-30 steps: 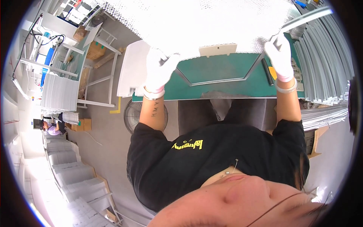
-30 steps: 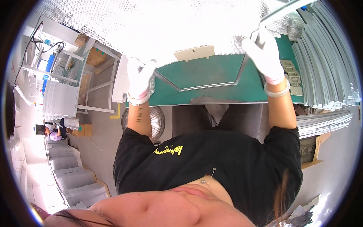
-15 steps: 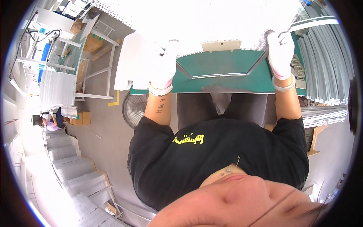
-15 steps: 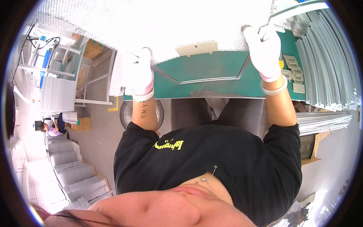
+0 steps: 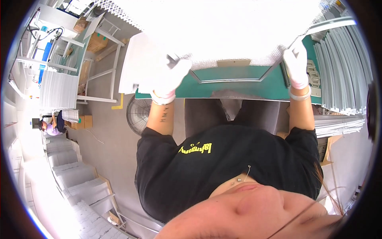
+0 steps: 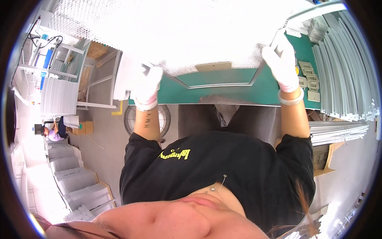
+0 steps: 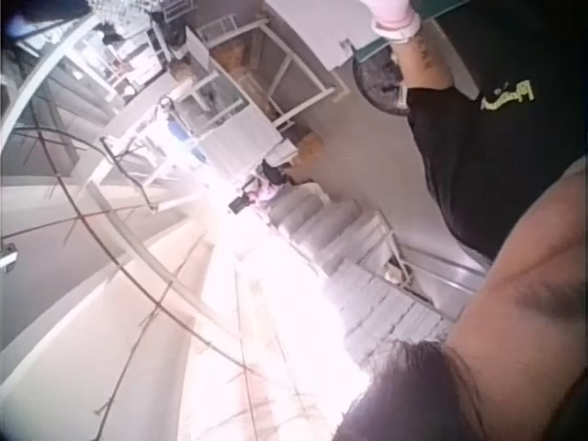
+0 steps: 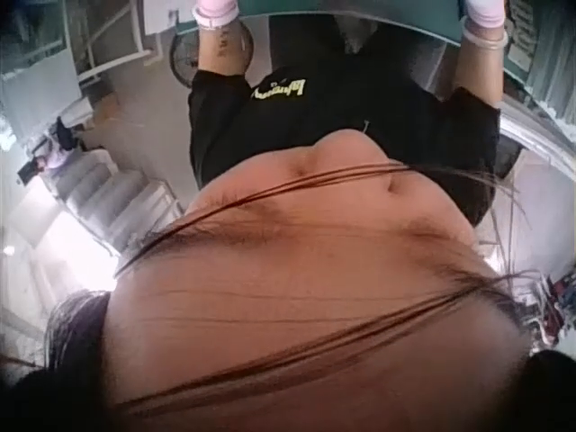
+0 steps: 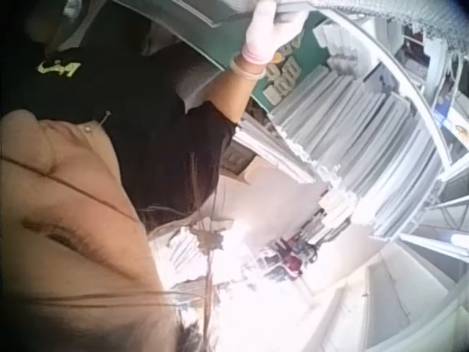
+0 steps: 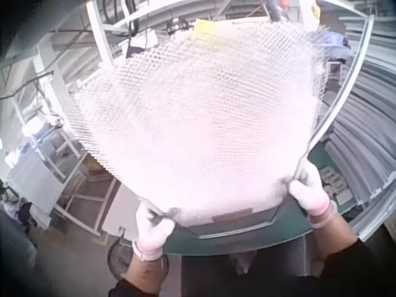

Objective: Assembling mesh filters by attaching clips and using a power drill.

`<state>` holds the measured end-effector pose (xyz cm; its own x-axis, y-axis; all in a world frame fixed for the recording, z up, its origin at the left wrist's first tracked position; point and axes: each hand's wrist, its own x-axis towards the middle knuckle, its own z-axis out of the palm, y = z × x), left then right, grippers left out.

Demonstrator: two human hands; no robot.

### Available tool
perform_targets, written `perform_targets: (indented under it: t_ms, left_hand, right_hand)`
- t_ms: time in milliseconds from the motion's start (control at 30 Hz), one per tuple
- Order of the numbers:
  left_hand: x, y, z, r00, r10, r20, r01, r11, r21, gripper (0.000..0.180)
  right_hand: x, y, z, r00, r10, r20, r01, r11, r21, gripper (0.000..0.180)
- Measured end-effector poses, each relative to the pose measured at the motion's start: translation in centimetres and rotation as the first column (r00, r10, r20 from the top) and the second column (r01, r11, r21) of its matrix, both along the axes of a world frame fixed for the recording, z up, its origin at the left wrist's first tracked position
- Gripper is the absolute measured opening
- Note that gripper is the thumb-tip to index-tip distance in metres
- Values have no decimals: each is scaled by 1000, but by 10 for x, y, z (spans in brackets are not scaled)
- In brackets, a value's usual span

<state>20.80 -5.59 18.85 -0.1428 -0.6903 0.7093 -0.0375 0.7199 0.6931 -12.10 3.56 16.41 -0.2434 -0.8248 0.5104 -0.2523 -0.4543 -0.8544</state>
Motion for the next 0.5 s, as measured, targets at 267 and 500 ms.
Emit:
perform_targets:
  t_ms: [267, 500]
  left_hand:
    - [-14, -16, 10, 958, 286, -33, -280, 901, -330, 23]
    - [-8, -16, -8, 982, 189, -19, -187, 939, -289, 29]
  right_hand:
    - [51, -14, 39, 749, -658, -76, 611, 731, -302, 22]
    - [5, -10, 15, 880, -441, -174, 385, 879, -282, 23]
